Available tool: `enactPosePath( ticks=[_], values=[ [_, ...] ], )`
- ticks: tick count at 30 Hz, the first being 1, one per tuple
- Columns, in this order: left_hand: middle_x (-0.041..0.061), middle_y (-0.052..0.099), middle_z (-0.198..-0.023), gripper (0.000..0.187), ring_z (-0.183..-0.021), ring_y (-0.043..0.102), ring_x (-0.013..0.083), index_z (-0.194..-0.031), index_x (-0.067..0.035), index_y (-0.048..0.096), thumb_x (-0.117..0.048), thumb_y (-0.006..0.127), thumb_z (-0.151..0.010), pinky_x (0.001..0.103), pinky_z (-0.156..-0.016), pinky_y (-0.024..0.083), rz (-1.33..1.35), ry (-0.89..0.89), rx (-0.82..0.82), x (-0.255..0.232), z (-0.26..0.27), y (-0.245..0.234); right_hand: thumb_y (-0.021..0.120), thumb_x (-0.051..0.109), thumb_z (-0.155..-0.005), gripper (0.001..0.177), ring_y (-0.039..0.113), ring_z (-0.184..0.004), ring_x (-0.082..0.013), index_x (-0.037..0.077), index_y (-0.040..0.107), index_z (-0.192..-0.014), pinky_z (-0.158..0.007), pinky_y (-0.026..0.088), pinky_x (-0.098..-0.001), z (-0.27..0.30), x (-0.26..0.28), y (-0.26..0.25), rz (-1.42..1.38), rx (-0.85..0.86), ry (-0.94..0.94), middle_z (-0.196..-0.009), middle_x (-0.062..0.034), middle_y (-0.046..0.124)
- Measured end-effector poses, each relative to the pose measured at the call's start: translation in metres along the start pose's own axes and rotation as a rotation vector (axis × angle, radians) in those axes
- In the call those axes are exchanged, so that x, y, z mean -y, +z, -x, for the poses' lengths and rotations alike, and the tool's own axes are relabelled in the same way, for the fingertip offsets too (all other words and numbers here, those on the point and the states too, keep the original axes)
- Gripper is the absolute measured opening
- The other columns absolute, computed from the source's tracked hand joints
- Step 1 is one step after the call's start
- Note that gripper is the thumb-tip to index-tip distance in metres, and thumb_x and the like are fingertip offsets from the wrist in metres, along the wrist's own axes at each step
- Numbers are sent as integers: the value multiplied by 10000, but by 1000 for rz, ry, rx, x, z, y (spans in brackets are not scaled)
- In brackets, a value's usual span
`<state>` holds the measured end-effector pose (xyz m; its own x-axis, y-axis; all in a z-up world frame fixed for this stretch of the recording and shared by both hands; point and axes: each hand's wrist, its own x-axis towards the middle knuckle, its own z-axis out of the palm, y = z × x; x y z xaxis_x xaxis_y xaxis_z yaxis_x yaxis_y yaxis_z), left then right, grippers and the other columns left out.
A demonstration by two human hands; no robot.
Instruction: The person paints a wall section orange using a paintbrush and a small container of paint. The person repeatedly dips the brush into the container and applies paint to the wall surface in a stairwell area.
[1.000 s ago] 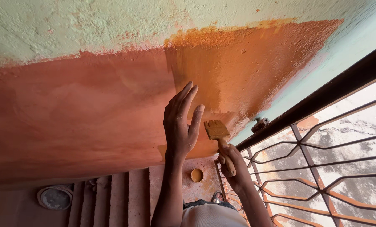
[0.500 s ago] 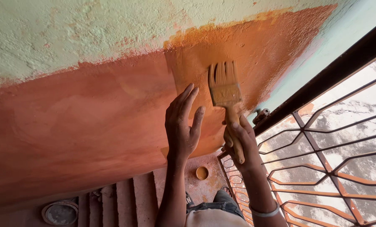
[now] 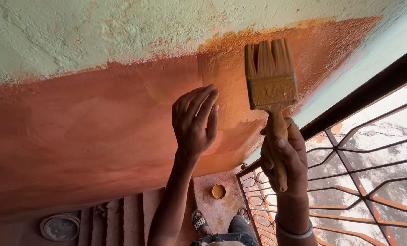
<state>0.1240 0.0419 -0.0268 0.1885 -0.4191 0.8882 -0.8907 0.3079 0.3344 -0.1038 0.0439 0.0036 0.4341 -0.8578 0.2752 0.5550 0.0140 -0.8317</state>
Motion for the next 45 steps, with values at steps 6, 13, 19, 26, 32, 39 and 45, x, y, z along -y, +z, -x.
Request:
enactPosePath(
  ticks=[6, 13, 19, 26, 32, 39, 45],
  values=[
    [29, 567, -1457, 293, -1344, 456, 235, -1328, -176, 702, -134, 677, -1038, 453, -1151, 356, -253, 297, -383, 50, -32, 17, 549, 191, -1024, 303, 499, -592, -72, -3, 538, -1256, -439, 393, -199, -10, -45, -3, 14, -137, 195, -765, -14, 516],
    [16, 497, -1563, 380, -1454, 391, 236, -1460, -216, 625, -374, 482, -1146, 502, -1263, 177, -480, 191, -402, 75, -46, 38, 567, 279, -984, 286, 458, -501, -68, 49, 555, -1154, -375, 342, -197, 38, -94, -17, 30, -406, 684, -709, -27, 530],
    [14, 528, -1550, 389, -1470, 390, 222, -1469, -242, 627, -381, 466, -1143, 478, -1272, 175, -514, 212, -385, 76, -45, 34, 570, 259, -988, 274, 393, -429, -48, 42, 556, -1155, -349, 278, -189, 8, -33, 18, 132, -168, 349, -626, -15, 484],
    [26, 550, -1533, 385, -1472, 392, 230, -1449, -231, 653, -366, 484, -1130, 488, -1272, 180, -506, 214, -380, 74, -43, 33, 562, 253, -1023, 286, 437, -493, -64, 10, 537, -1172, -407, 335, -208, -15, -20, 38, 85, -54, 214, -663, -17, 497],
    [14, 539, -1545, 385, -1479, 382, 226, -1461, -242, 641, -367, 491, -1129, 483, -1278, 166, -504, 197, -369, 75, -42, 32, 566, 259, -957, 281, 422, -455, -63, 64, 584, -1159, -346, 318, -202, 30, -84, 12, 48, -288, 550, -636, -9, 479],
    [0, 533, -1549, 383, -1492, 371, 210, -1456, -243, 639, -368, 481, -1129, 475, -1288, 151, -479, 198, -387, 78, -44, 36, 574, 272, -971, 266, 400, -397, -82, 44, 577, -1109, -319, 315, -200, 21, -88, 0, 62, -317, 600, -651, -31, 505],
    [8, 534, -1547, 387, -1490, 370, 210, -1450, -243, 650, -369, 474, -1130, 470, -1287, 168, -487, 212, -404, 76, -47, 33, 603, 209, -1048, 219, 476, -551, -70, 40, 507, -1150, -444, 396, -201, -3, -17, 31, -24, 50, -10, -806, -46, 531]
  ],
)
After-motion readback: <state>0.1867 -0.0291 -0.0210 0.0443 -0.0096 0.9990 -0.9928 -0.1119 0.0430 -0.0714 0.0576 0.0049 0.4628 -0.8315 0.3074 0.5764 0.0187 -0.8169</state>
